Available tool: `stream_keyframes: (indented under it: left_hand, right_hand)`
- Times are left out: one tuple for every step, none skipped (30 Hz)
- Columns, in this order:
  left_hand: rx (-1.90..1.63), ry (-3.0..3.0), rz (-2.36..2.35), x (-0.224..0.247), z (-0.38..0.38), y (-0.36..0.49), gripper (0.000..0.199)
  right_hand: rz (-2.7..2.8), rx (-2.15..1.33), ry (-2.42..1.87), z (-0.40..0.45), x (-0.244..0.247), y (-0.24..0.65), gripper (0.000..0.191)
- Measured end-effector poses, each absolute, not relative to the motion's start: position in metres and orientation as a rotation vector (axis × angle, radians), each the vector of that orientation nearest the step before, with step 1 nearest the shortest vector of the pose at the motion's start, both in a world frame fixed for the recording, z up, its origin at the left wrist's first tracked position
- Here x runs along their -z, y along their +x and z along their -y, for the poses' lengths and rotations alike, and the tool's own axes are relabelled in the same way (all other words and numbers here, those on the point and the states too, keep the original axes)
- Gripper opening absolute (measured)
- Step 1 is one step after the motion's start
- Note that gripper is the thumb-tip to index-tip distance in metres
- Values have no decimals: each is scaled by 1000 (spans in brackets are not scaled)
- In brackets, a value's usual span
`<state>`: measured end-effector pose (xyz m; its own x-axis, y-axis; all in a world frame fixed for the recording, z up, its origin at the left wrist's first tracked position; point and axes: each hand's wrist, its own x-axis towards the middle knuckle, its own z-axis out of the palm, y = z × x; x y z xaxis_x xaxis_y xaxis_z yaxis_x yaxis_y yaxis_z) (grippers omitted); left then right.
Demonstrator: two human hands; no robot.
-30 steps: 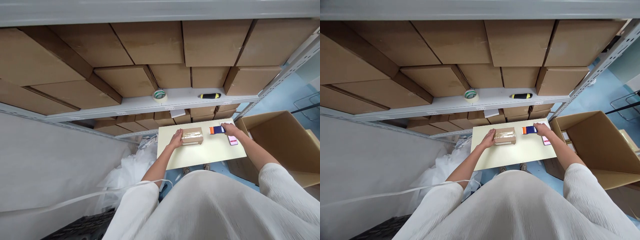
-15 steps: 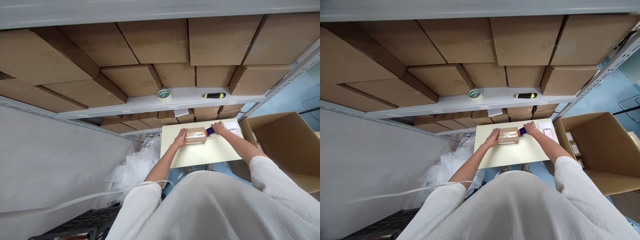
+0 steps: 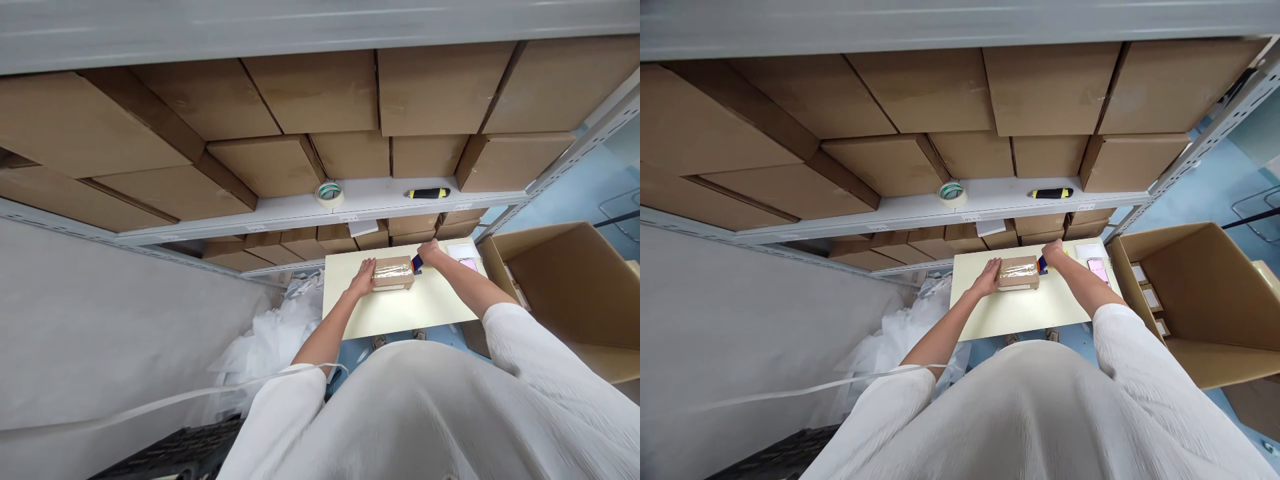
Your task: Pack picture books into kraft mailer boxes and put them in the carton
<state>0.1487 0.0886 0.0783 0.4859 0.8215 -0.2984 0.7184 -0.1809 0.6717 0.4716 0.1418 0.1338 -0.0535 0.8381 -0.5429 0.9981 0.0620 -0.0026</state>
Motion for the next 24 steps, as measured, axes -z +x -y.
stream_keyframes:
  left_hand:
    - [-168, 1939, -1276, -78, -89, 149, 105]
    - [-172, 1936, -1279, -78, -89, 150, 105]
    - [-175, 1932, -1283, -78, -89, 150, 105]
    - [-178, 1928, -1287, -78, -89, 151, 105]
    - [-178, 1925, -1288, -78, -89, 151, 105]
    - [-176, 1923, -1288, -78, -88, 152, 105]
    - [-172, 1920, -1287, -79, -88, 152, 106]
    - [-164, 1918, -1286, -79, -88, 152, 106]
    - [-152, 1916, -1287, -79, -88, 151, 107]
    - [-135, 1916, -1289, -79, -88, 151, 107]
    - [-118, 1919, -1289, -79, -88, 151, 108]
    - [-103, 1925, -1288, -79, -89, 151, 108]
    - [-91, 1933, -1285, -79, -89, 151, 108]
    - [-86, 1941, -1281, -79, -89, 151, 109]
    - [-88, 1947, -1277, -78, -89, 151, 109]
    - [-98, 1950, -1273, -77, -89, 151, 109]
    - [-110, 1949, -1272, -77, -89, 151, 109]
    - [-123, 1945, -1274, -76, -89, 151, 110]
    - [-133, 1942, -1275, -76, -89, 151, 110]
    - [-140, 1941, -1277, -76, -88, 151, 109]
    - [-142, 1942, -1281, -76, -87, 151, 109]
    - [-141, 1944, -1285, -77, -87, 151, 108]
    - [-137, 1948, -1286, -78, -86, 150, 108]
    - [-132, 1951, -1286, -79, -86, 150, 107]
  right_hand:
    - [-1954, 532, 1826, -143, -133, 469, 26]
    - [-1959, 524, 1826, -144, -133, 466, 26]
    - [-1963, 523, 1833, -145, -132, 464, 27]
    - [-1967, 525, 1846, -146, -131, 462, 28]
    - [-1970, 529, 1852, -146, -130, 460, 30]
    - [-1978, 524, 1844, -146, -129, 458, 32]
    - [-1982, 501, 1818, -146, -128, 457, 33]
    - [-1983, 460, 1775, -145, -127, 456, 33]
    - [-1981, 408, 1726, -145, -126, 455, 33]
    - [-1975, 355, 1684, -145, -126, 455, 33]
    - [-1966, 311, 1657, -144, -126, 454, 33]
    - [-1957, 279, 1650, -144, -126, 453, 34]
    - [-1950, 266, 1654, -143, -127, 453, 34]
    - [-1945, 259, 1666, -141, -127, 452, 34]
    - [-1944, 253, 1674, -138, -128, 451, 35]
    - [-1947, 246, 1670, -134, -127, 449, 36]
    - [-1956, 239, 1656, -128, -126, 446, 38]
    - [-1967, 238, 1638, -120, -124, 443, 40]
    - [-1976, 247, 1614, -111, -121, 439, 41]
    - [-1982, 266, 1596, -102, -118, 436, 41]
    - [-1969, 307, 1584, -92, -115, 433, 40]
    - [-1953, 336, 1574, -83, -113, 431, 37]
    - [-1938, 347, 1571, -76, -112, 433, 35]
    - [-1909, 360, 1573, -70, -112, 437, 33]
